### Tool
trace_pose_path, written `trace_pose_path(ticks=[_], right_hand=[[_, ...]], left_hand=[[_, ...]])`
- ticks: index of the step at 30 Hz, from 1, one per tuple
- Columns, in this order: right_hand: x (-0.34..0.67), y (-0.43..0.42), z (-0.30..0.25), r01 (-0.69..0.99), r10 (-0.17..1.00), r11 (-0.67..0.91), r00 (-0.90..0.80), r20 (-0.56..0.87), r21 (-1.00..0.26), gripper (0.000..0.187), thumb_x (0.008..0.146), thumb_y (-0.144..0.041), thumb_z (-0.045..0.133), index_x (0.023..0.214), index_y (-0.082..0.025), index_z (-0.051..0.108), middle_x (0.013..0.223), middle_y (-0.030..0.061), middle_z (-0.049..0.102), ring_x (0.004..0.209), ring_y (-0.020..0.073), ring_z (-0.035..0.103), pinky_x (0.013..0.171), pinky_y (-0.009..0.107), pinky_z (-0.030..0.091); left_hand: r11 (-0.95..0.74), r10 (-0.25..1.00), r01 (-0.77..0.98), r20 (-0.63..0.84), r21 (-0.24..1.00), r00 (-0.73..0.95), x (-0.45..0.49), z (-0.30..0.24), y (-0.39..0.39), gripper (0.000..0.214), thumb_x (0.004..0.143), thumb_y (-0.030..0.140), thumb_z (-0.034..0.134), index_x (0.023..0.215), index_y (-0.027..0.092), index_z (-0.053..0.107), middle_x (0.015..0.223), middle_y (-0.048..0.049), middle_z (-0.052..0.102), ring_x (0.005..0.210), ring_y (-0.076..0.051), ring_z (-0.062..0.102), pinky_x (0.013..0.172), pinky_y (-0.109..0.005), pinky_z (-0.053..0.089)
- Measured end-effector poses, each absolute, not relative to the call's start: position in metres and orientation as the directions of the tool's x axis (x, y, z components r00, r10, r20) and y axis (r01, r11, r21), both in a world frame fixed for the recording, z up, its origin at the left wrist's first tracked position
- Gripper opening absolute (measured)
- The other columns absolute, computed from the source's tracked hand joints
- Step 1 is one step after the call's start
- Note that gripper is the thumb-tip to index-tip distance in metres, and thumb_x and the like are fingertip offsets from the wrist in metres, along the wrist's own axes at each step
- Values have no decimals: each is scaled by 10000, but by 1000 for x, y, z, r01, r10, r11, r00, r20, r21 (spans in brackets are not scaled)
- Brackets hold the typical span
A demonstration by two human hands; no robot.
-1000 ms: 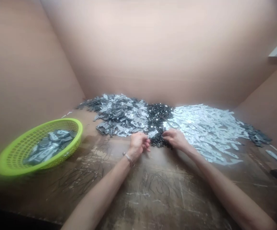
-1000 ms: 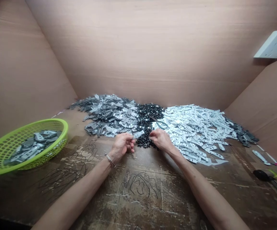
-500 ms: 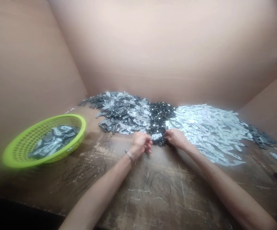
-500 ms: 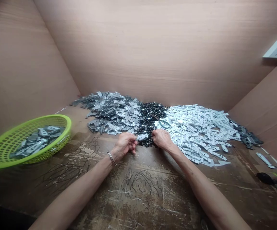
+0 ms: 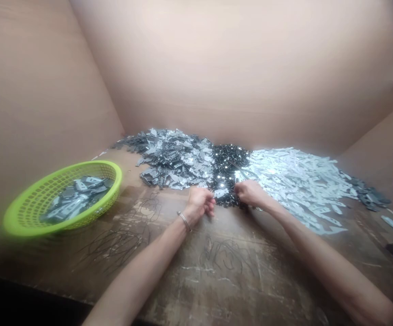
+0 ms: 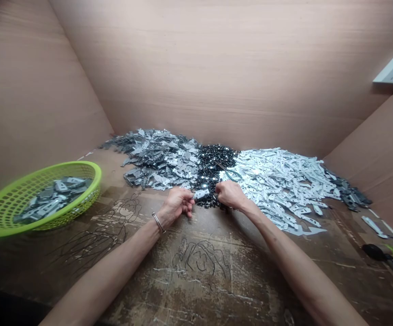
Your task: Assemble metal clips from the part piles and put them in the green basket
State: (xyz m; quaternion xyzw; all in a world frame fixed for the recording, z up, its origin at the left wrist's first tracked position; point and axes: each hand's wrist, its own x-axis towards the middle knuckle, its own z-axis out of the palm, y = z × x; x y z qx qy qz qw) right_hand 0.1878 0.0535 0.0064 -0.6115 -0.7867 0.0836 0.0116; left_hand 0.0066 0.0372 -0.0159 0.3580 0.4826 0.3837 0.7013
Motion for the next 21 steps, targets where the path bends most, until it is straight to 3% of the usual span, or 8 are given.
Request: trace_pose_path(ticks=[5, 10, 15, 21], right_hand=[[202, 59, 18, 923, 962, 203, -250, -107, -328, 221, 654, -118, 449, 773, -154, 632, 789, 41, 635, 692, 129, 560, 553, 198, 406], [209, 58, 26, 883, 952, 203, -279, -124, -423, 217, 646, -124, 459, 741, -153, 651, 739, 27, 641, 686, 134, 567, 578, 217, 426], [212, 57, 29, 876, 945, 214, -297, -134, -433, 219, 626, -95, 465, 707, -155, 659, 705, 31, 640, 635, 138, 562, 530, 219, 420], [210, 51, 28, 892, 938, 281, -333, -93, -355, 252, 625, -43, 415, 638, -173, 630, 657, 29, 618, 578, 126, 530, 516, 220, 385]], left_hand=[[440, 887, -193, -391, 877, 244, 5, -20, 38, 113, 567, 159, 541, 586, 101, 445, 472, -18, 512, 339, -72, 446, 320, -215, 408], [434, 888, -191, -382, 881, 256, 5, -23, 38, 129, 563, 168, 548, 576, 105, 436, 475, -21, 511, 336, -81, 448, 311, -232, 407], [432, 888, -186, -382, 882, 255, 6, -21, 37, 125, 568, 166, 548, 581, 108, 438, 474, -20, 515, 338, -88, 452, 306, -238, 405], [433, 886, -194, -375, 880, 274, 7, -21, 36, 126, 573, 168, 557, 593, 111, 447, 480, -15, 517, 341, -93, 456, 295, -238, 401]])
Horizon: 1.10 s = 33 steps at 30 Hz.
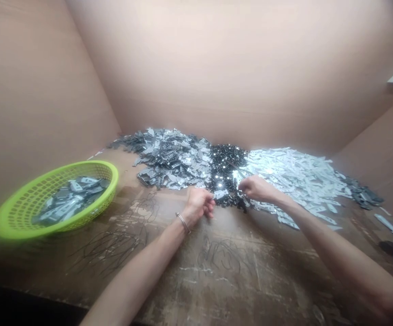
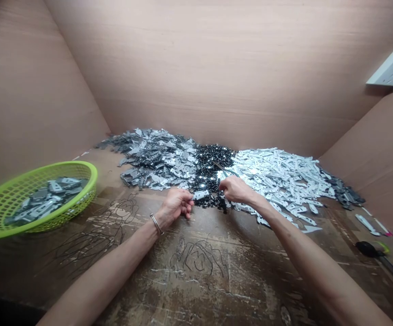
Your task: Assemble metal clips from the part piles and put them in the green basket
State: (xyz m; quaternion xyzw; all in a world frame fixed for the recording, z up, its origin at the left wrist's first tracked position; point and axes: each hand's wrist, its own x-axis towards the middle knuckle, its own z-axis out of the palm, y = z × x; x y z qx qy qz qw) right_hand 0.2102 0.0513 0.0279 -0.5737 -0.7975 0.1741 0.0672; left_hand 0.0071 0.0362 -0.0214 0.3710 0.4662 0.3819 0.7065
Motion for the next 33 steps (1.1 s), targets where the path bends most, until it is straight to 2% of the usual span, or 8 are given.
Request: trace_pose_path(ticks=[4, 8, 10, 13, 18, 23, 33], right_hand=[[207, 50, 31, 893, 923, 342, -377, -73, -294, 229, 599, -23, 407, 537, -160, 580, 543, 24, 567, 516, 119, 490, 499, 221, 355], [206, 47, 38, 864, 891, 416, -450, -62, -282, 231, 633, -46, 404, 565, -165, 590, 600, 24, 585, 562, 121, 498, 521, 219, 355], [207, 43, 39, 844, 886, 414, -460, -64, -340, 215, 681, -96, 415, 627, -170, 610, 656, 23, 602, 592, 120, 511, 537, 218, 372], [204, 35, 37, 808, 914, 330, -403, -49, -488, 179, 730, -200, 444, 726, -172, 622, 724, 24, 611, 637, 122, 529, 568, 224, 399], [186, 26, 27, 641, 925, 331, -365, 104, -692, 141, 706, -248, 518, 725, -165, 630, 723, 25, 591, 679, 125, 525, 636, 239, 410], [169, 24, 12, 578, 919, 379, -325, 222, -723, 96, 647, -267, 593, 649, -191, 651, 711, 14, 525, 681, 121, 495, 632, 236, 404], [164, 23, -4, 580, 927, 359, -315, 205, -732, 113, 639, -302, 605, 656, -206, 662, 711, 4, 470, 678, 117, 471, 632, 236, 392]], left_hand=[[443, 879, -194, -382, 875, 284, 8, -21, 35, 130, 576, 164, 558, 590, 113, 440, 472, -13, 517, 333, -86, 449, 296, -227, 398], [463, 867, -175, -403, 869, 294, 9, -18, 34, 122, 587, 151, 545, 577, 112, 430, 460, -11, 511, 323, -86, 437, 284, -229, 390], [486, 852, -159, -426, 859, 306, 10, -15, 33, 121, 596, 141, 539, 572, 114, 423, 450, -9, 507, 316, -82, 428, 284, -223, 386], [533, 814, -115, -471, 838, 340, 10, -11, 32, 109, 615, 131, 531, 581, 114, 428, 436, -3, 503, 310, -76, 419, 284, -207, 374], [574, 762, -38, -517, 818, 392, 10, -9, 30, 89, 644, 145, 519, 598, 107, 453, 418, 6, 491, 290, -69, 402, 266, -182, 335], [568, 761, -25, -514, 822, 396, 11, -9, 30, 100, 651, 163, 511, 582, 112, 459, 394, 17, 467, 264, -67, 377, 250, -179, 301], [611, 725, -57, -529, 790, 440, 9, -6, 32, 131, 686, 176, 479, 576, 112, 451, 383, 18, 448, 252, -67, 364, 251, -185, 298]])
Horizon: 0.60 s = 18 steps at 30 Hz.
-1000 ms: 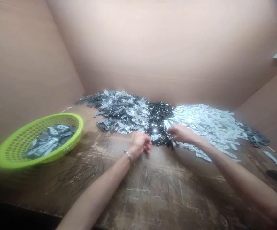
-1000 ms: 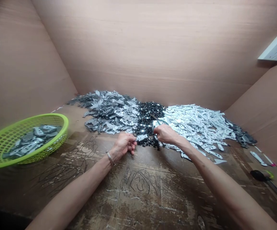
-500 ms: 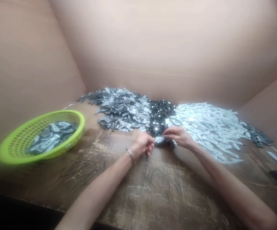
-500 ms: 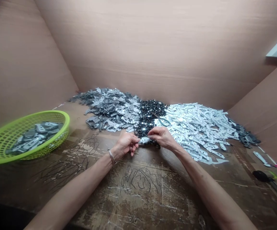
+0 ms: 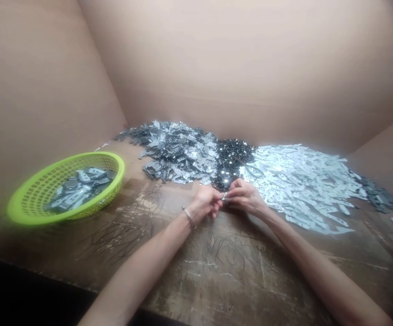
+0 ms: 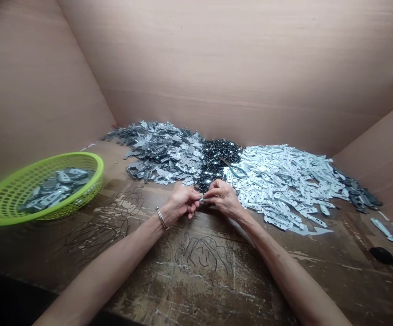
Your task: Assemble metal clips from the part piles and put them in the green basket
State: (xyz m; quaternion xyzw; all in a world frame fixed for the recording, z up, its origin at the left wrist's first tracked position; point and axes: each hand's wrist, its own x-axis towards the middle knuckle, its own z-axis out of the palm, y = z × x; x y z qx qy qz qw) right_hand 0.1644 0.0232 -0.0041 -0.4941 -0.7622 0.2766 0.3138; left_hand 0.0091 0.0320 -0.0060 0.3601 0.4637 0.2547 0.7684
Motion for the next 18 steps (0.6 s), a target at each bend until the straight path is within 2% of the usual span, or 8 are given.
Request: trace_pose_path(ticks=[8, 14, 18], right_hand=[[165, 23, -5, 606, 890, 453, -348, 294, -654, 78, 636, -270, 618, 630, -204, 659, 716, 8, 494, 699, 127, 466, 672, 265, 373], [165, 21, -7, 671, 838, 541, -387, 384, -507, 61, 647, -251, 613, 643, -211, 660, 717, 17, 515, 713, 144, 454, 670, 296, 348], [165, 21, -8, 697, 828, 553, -397, 397, -456, 52, 648, -239, 613, 631, -210, 653, 720, 17, 524, 714, 144, 455, 667, 300, 335]], left_hand=[[621, 722, -118, -506, 775, 472, 9, -11, 34, 117, 681, 163, 502, 590, 100, 465, 394, 17, 459, 275, -72, 388, 252, -188, 323], [619, 727, -141, -495, 773, 476, 9, -12, 34, 116, 689, 164, 501, 604, 107, 448, 419, 16, 477, 285, -74, 404, 255, -192, 339], [610, 733, -139, -490, 780, 472, 9, -11, 34, 122, 688, 157, 497, 593, 105, 442, 428, 8, 483, 282, -76, 407, 248, -197, 336]])
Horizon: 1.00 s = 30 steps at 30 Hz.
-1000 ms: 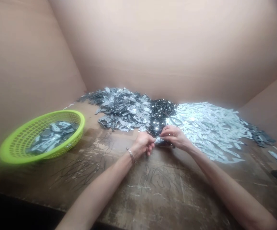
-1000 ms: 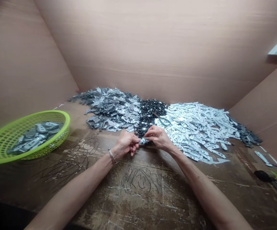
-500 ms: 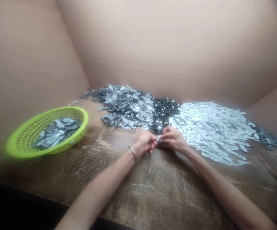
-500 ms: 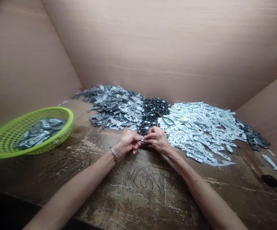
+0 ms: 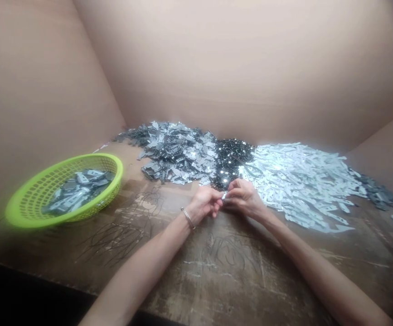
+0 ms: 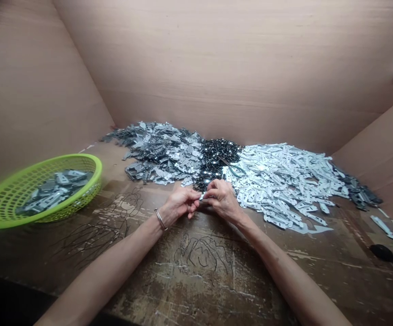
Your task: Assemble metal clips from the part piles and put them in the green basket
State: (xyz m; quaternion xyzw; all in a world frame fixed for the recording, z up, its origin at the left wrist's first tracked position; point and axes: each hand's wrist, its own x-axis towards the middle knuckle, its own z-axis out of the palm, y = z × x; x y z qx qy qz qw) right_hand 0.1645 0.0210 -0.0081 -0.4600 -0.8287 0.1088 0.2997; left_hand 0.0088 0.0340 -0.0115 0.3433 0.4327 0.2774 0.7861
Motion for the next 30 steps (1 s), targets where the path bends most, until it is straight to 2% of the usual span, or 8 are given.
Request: trace_pose_path(ticks=[7, 13, 16, 21, 30], right_hand=[[164, 24, -8, 702, 811, 576, -429, 397, -418, 58, 650, -246, 611, 626, -212, 651, 706, 18, 539, 692, 142, 457, 645, 290, 333], [167, 25, 5, 645, 800, 596, -423, 425, -478, 98, 658, -275, 602, 688, -190, 641, 727, 26, 562, 689, 144, 485, 649, 285, 359], [178, 28, 9, 681, 822, 557, -371, 431, -476, 99, 697, -248, 560, 703, -181, 632, 742, 34, 570, 707, 148, 494, 664, 282, 365], [199, 35, 1, 838, 884, 432, -321, 340, -333, 133, 706, -285, 549, 674, -191, 638, 735, 34, 572, 699, 159, 473, 647, 288, 329], [192, 39, -8, 926, 922, 370, -356, 154, -70, 238, 765, -310, 439, 730, -215, 654, 704, 45, 536, 662, 149, 424, 559, 270, 225]], left_hand=[[612, 729, -133, -492, 779, 476, 9, -13, 34, 133, 693, 168, 503, 595, 107, 437, 422, 12, 481, 281, -62, 402, 265, -178, 337], [615, 727, -125, -498, 779, 472, 8, -11, 35, 121, 699, 157, 484, 600, 115, 429, 407, 20, 467, 273, -73, 396, 247, -188, 323], [619, 725, -122, -504, 776, 470, 7, -12, 36, 126, 692, 155, 487, 595, 124, 414, 412, 23, 467, 273, -79, 393, 233, -197, 316], [600, 757, -127, -509, 790, 410, 0, -16, 41, 105, 699, 157, 497, 628, 119, 429, 433, 26, 476, 290, -61, 398, 258, -176, 325], [578, 775, -112, -501, 808, 385, -3, -18, 44, 114, 682, 167, 520, 627, 114, 436, 441, 31, 477, 300, -57, 403, 264, -174, 331]])
